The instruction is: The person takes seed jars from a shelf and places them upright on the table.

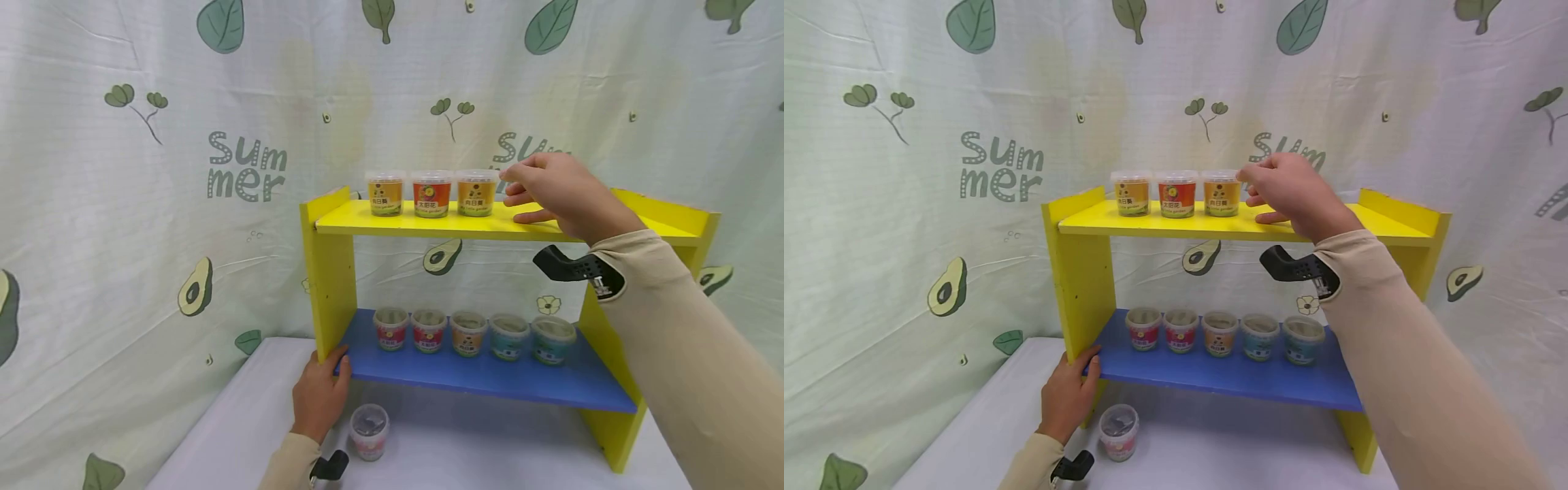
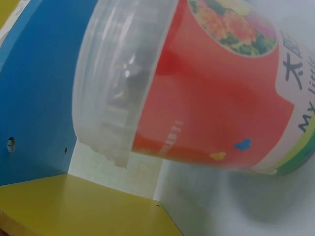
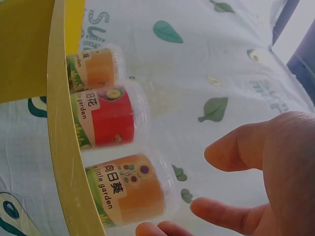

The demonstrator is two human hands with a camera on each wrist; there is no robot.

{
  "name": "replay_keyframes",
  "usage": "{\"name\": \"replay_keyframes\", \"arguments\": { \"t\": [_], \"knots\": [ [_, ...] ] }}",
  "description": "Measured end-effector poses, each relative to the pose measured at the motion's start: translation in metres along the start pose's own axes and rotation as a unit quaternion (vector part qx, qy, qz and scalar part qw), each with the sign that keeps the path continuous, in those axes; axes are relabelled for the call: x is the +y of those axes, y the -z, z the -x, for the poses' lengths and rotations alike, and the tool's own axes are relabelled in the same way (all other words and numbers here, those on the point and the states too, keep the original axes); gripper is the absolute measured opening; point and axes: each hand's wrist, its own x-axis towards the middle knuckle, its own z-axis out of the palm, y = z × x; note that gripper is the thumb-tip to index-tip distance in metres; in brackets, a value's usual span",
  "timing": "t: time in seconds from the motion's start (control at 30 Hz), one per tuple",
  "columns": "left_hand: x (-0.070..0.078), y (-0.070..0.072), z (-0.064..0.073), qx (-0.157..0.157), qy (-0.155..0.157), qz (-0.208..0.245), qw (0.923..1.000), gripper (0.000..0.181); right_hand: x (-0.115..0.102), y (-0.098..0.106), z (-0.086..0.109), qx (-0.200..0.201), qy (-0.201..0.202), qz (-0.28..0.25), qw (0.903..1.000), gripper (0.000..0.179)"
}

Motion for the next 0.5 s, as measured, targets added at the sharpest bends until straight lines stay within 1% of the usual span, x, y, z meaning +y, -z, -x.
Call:
{"name": "replay_keyframes", "arguments": {
  "t": [0.17,0.37,0.5],
  "knots": [
    [-0.002,0.001,0.001,-0.003,-0.001,-0.001,1.0,0.027,-0.003,-0.006,-0.011,-0.007,-0.014,-0.004,0.9999,0.059],
    [-0.001,0.001,0.0,-0.001,-0.011,0.004,0.9999,0.027,-0.005,-0.003,-0.023,-0.039,-0.031,0.012,0.9987,0.063],
    [0.0,0.0,0.0,0.002,-0.014,0.006,0.9999,0.027,-0.008,0.0,-0.033,-0.06,-0.048,0.006,0.997,0.062]
  ]
}}
